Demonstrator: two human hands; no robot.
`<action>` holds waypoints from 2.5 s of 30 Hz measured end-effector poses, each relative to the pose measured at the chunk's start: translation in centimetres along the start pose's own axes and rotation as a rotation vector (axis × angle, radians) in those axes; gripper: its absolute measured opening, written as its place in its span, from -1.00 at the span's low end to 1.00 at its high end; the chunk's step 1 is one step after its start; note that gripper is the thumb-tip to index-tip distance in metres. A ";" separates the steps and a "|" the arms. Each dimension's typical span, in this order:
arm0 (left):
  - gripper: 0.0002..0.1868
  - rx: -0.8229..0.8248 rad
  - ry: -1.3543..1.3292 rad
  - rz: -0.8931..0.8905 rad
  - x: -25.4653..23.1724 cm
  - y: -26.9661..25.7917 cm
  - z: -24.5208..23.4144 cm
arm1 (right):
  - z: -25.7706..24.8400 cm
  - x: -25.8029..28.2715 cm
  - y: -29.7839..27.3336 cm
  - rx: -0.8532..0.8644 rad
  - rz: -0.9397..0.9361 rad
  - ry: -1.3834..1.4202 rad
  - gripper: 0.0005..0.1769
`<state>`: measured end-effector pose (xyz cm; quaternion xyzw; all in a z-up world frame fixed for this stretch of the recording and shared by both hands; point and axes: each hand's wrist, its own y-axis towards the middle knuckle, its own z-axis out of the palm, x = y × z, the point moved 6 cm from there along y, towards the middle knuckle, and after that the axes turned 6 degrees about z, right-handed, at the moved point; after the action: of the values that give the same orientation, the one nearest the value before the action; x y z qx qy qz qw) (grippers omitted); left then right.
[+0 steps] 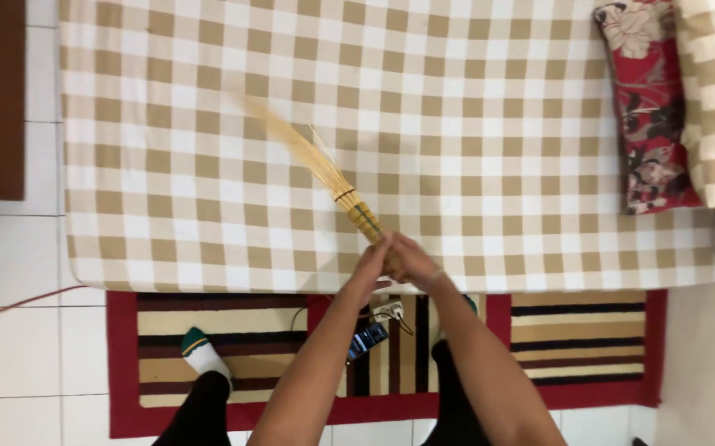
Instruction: Cleaning a bed by dusting the mattress with a broom and arranging pillows.
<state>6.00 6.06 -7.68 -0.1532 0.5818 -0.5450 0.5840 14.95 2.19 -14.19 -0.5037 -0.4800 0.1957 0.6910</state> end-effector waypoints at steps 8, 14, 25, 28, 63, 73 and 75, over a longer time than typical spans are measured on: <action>-0.12 -0.007 0.049 -0.041 2.9 5.9 -0.1 | -1.7 0.7 2.1 -0.176 -0.042 0.014 -0.45; -0.13 -0.057 -0.063 0.014 1.2 4.8 -1.6 | -0.3 2.4 1.7 -0.039 -0.027 -0.103 -0.57; -0.06 -0.061 0.770 0.767 6.5 13.1 -5.6 | -1.3 4.7 3.0 0.693 -0.389 0.179 -0.85; -0.04 -0.054 -0.093 0.125 -5.2 7.4 -4.9 | 1.1 13.9 -0.2 0.010 -0.275 0.256 -0.48; -0.04 -0.071 -0.124 0.171 -8.6 5.6 -5.0 | 7.0 15.6 0.0 -0.321 -0.264 -0.166 -0.38; -0.02 -0.141 -0.331 0.100 -6.9 4.4 -8.7 | 9.7 12.4 2.3 0.213 -0.181 -0.602 -0.70; -0.01 -0.149 -0.381 0.144 -5.5 5.7 -9.4 | 8.5 13.4 1.8 0.047 -0.233 -0.265 -0.77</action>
<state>2.16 16.84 -12.14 -0.2542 0.5092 -0.4185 0.7078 14.18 17.33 -9.26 -0.3982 -0.6173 0.1901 0.6514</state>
